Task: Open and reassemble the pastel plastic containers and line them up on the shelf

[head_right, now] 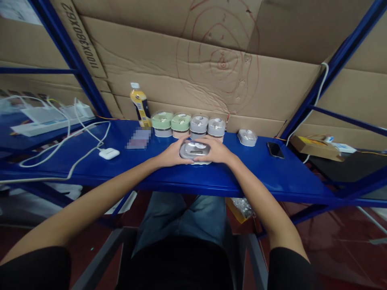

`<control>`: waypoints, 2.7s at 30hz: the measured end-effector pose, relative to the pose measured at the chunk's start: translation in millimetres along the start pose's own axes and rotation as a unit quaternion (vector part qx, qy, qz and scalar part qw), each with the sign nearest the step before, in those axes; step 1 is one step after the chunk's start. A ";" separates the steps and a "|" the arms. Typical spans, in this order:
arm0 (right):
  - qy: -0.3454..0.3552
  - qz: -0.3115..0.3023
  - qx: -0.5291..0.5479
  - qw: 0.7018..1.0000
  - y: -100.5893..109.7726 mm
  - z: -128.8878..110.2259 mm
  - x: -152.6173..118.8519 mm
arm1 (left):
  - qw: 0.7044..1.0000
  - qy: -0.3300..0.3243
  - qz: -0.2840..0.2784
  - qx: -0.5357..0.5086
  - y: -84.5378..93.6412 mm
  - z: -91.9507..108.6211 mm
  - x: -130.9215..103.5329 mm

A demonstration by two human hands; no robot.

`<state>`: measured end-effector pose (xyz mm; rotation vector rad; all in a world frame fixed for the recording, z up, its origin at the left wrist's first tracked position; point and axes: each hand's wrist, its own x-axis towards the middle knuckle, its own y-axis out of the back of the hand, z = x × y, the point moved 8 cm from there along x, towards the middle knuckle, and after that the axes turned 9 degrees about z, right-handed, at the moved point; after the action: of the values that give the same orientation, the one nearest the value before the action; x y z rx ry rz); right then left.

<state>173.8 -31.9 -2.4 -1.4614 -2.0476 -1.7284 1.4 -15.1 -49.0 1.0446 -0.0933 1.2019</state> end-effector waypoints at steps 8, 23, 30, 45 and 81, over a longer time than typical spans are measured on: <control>-0.008 -0.055 -0.020 0.998 -30.5 9.7 11.3 | 0.999 0.036 -0.013 -0.005 -7.5 -12.6 5.0; -0.184 -0.042 -0.244 0.951 48.0 2.3 -107.8 | 0.999 0.015 -0.036 0.005 -13.6 -15.4 -2.4; -0.316 -0.022 -0.453 0.833 95.5 13.3 -151.5 | 0.996 0.011 -0.065 0.053 -12.4 -6.5 -4.6; -0.318 0.083 -0.431 0.840 83.4 62.6 -22.4 | 0.995 0.012 -0.073 0.067 -12.4 -2.8 -4.5; -0.079 -0.094 0.004 0.992 -20.9 -2.6 -18.0 | 0.994 0.048 -0.027 -0.094 5.6 -10.6 -5.8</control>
<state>167.9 -42.6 -27.2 -1.4913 -2.3388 -1.7141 -10.2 -11.9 -54.8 0.8192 -0.1006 1.1691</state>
